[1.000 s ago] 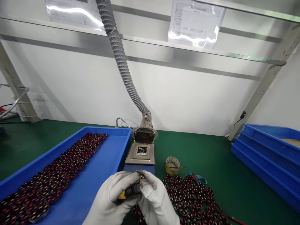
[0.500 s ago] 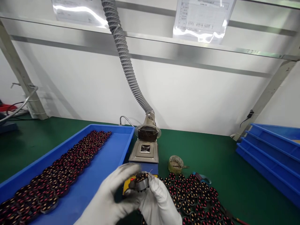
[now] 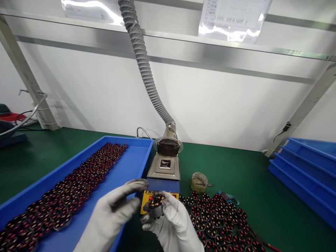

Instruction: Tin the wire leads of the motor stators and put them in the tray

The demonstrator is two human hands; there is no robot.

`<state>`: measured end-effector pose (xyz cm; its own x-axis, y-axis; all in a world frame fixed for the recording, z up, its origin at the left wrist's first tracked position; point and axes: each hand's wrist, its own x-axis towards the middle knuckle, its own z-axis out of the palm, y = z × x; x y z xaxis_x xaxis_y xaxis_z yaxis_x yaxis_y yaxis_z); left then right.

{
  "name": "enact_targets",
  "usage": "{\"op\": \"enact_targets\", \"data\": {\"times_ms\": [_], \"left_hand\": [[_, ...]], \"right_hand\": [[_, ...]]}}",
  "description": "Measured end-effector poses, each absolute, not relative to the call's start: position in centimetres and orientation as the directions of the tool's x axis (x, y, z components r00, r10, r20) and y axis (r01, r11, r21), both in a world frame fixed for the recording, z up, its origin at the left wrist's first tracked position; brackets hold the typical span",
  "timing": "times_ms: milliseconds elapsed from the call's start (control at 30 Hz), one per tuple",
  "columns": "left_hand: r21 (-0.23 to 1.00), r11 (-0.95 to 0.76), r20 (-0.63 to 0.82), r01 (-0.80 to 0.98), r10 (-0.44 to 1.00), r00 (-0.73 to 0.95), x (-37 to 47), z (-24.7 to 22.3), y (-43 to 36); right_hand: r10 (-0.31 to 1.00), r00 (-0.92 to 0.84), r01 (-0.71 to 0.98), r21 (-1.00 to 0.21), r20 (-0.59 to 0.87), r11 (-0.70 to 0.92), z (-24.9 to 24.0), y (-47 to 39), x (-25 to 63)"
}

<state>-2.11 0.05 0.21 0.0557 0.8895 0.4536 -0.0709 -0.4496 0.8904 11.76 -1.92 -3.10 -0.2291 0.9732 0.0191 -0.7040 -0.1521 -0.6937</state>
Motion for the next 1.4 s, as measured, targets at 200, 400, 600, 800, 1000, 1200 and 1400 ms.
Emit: {"op": "enact_targets", "data": {"times_ms": [200,400,600,800,1000,1200,1400], "left_hand": [[0.785,-0.613,0.619,-0.085,0.777,0.111,-1.1,-0.3,-0.2],[0.893,-0.443,0.440,-0.079,0.896,-0.053,-2.1,0.3,-0.3],[0.858,-0.503,0.513,-0.106,0.850,0.118,-1.4,0.3,0.1],[0.884,-0.468,0.465,-0.005,0.879,-0.101,-2.2,0.3,-0.4],[0.780,-0.616,0.553,0.115,0.763,0.334,-1.8,0.1,0.1],[0.868,-0.438,0.475,-0.233,0.870,0.131,-1.5,0.3,0.0],[0.934,-0.318,0.327,-0.164,0.945,0.029,-2.6,1.1,-0.3]], "right_hand": [[0.994,-0.104,-0.673,-0.738,0.032,-0.047,-3.8,-0.8,11.9],[0.995,-0.093,-0.692,-0.721,0.026,-0.046,-3.9,-0.9,12.0],[0.987,-0.158,-0.760,-0.638,-0.004,-0.125,-2.5,-1.7,11.6],[0.954,-0.300,-0.801,-0.544,0.003,-0.250,-2.3,-2.5,11.8],[0.962,-0.274,-0.858,-0.455,0.008,-0.241,-1.9,-2.7,11.4],[0.935,-0.355,-0.791,-0.539,0.022,-0.288,-2.5,-2.6,11.0],[0.941,-0.337,-0.771,-0.576,0.006,-0.272,-3.1,-2.3,11.8]]}}
